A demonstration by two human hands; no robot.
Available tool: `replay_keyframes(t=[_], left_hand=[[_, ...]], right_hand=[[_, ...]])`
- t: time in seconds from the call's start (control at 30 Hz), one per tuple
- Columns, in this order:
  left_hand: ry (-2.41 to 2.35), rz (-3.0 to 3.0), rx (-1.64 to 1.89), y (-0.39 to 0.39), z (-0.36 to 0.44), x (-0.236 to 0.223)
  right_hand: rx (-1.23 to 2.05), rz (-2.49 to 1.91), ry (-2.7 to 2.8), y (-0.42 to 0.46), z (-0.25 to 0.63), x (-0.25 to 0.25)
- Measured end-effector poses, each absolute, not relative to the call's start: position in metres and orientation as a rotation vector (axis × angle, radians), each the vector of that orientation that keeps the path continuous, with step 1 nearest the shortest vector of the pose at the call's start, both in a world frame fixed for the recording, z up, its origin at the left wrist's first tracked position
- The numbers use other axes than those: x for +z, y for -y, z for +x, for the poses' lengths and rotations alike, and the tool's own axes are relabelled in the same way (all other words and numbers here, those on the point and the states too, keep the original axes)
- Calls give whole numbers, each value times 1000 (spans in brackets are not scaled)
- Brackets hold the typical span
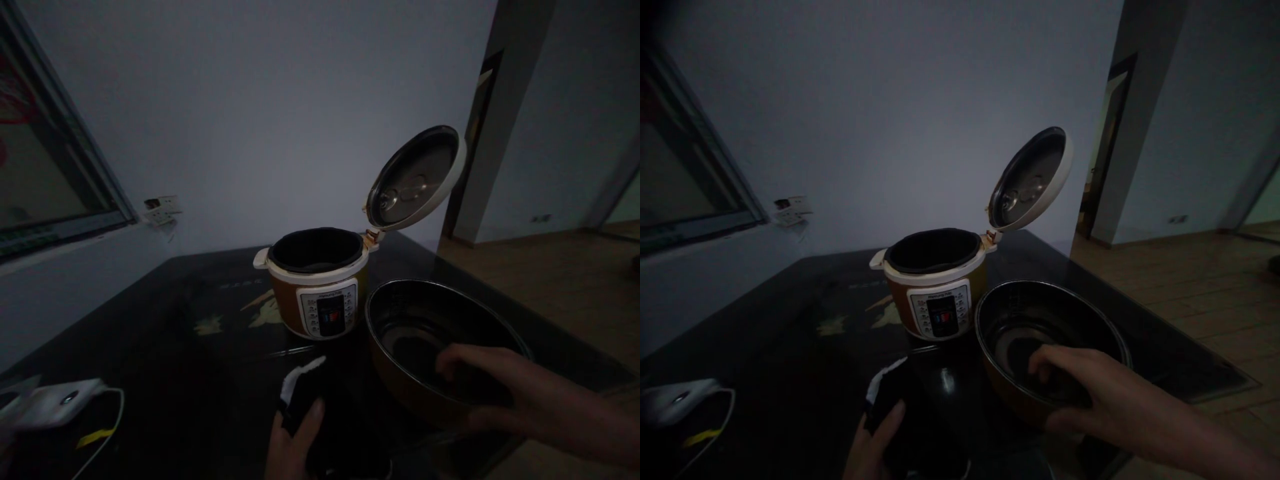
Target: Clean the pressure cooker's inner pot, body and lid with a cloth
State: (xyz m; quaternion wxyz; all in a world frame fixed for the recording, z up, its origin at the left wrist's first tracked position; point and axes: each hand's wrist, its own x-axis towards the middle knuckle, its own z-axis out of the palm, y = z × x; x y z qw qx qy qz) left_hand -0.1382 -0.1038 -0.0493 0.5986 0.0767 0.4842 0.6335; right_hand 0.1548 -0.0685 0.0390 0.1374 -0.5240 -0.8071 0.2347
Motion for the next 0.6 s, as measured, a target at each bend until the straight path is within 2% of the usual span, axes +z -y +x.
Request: replay_keyframes(t=[0.13, 0.33, 0.47, 0.6], left_hand=[[-1231, 359, 1503, 93, -135, -10], [-982, 783, 1716, 50, -112, 79], [-965, 1134, 1906, 16, -108, 101], [-984, 1335, 2027, -13, -108, 104]], right_hand=[[636, -1362, 2250, 62, 138, 62], [973, -1131, 2340, 35, 86, 97], [1324, -889, 2107, 11, 64, 105], [1371, -881, 1714, -13, 47, 104]])
